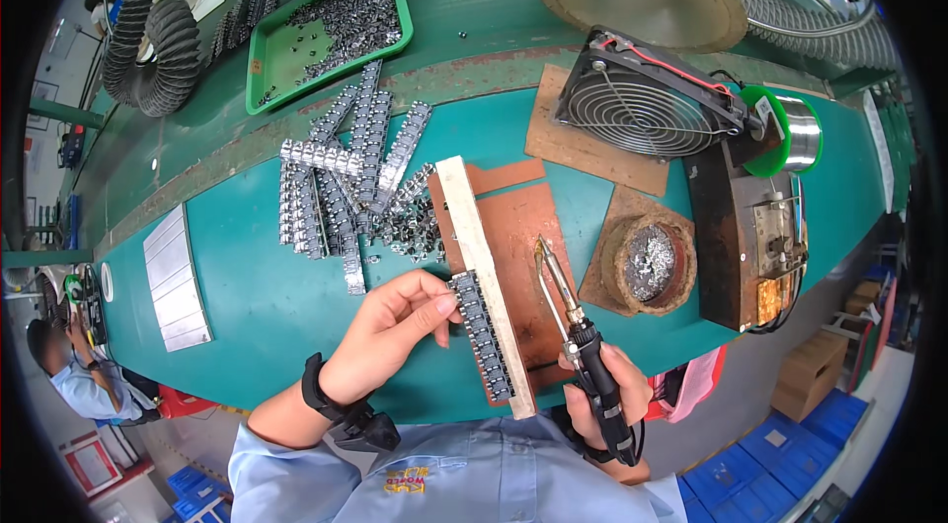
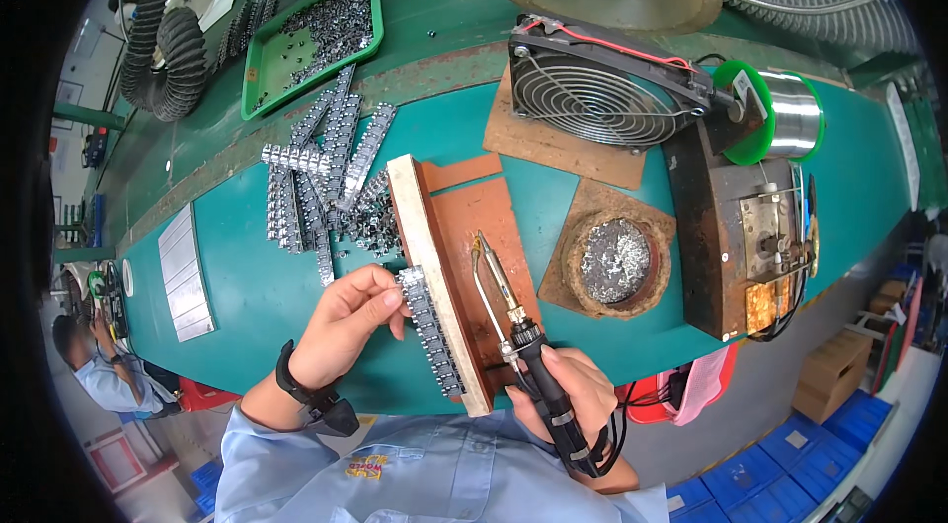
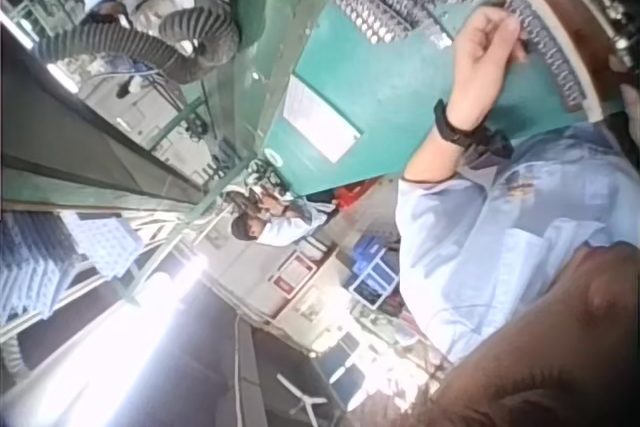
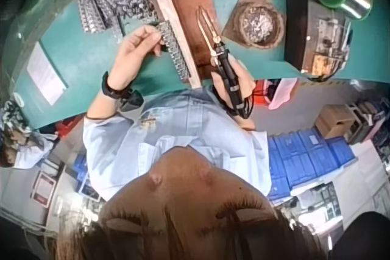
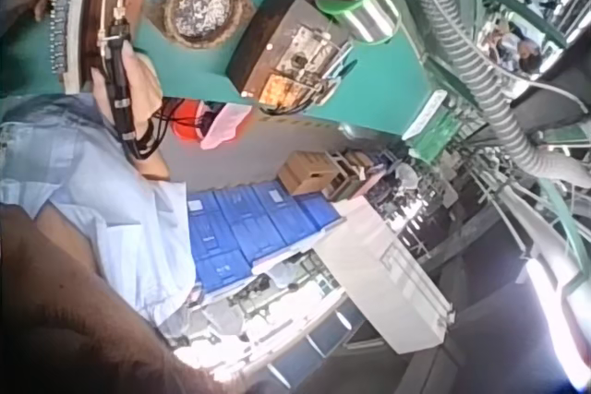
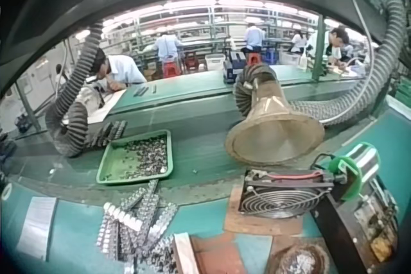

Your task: The person solders electronic components onto circuit board strips using a soldering iron, arranging and positioning the components onto the strips by hand before soldering them.

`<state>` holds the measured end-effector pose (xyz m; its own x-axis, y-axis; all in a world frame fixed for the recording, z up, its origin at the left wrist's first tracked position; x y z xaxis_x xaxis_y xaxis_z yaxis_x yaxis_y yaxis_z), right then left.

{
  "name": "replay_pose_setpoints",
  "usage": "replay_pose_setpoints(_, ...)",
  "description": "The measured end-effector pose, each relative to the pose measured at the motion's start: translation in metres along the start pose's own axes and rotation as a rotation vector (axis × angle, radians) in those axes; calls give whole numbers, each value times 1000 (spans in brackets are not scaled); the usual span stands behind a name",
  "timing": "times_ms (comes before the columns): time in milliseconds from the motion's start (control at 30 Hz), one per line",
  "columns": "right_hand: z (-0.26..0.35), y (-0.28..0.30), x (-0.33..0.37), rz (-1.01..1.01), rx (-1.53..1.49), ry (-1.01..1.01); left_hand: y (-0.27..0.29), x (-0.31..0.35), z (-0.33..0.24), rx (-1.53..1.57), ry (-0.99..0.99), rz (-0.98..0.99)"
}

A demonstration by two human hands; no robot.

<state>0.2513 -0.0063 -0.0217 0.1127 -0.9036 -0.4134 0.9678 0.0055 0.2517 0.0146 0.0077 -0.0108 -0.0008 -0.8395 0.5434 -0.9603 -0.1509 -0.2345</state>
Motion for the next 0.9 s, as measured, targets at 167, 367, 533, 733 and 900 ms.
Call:
replay_pose_setpoints(167,0,0,0,-3,-11,-17,-1,2,-4,15,43,22)
replay_pose_setpoints(367,0,0,3,1,-9,-42,2,1,-4,23,46,30)
replay_pose_setpoints(533,-1,0,6,-10,14,-39,2,1,-5,57,76,40)
replay_pose_setpoints(733,-1,1,7,9,-58,-57,3,2,-5,88,80,52)
replay_pose_setpoints(900,6,6,10,46,-133,-139,3,2,-5,119,85,57)
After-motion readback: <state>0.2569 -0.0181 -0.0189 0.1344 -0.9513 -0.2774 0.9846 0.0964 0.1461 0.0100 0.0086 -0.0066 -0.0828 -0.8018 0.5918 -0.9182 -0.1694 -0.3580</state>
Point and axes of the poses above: each hand's wrist, its own x-axis away from the middle knuckle, its own y-axis out of the back of the hand, z = x × y, the point moved 2 cm from there along -x, towards the middle knuckle, and after that the axes turned 10 degrees about -z, right-handed, at the moved point
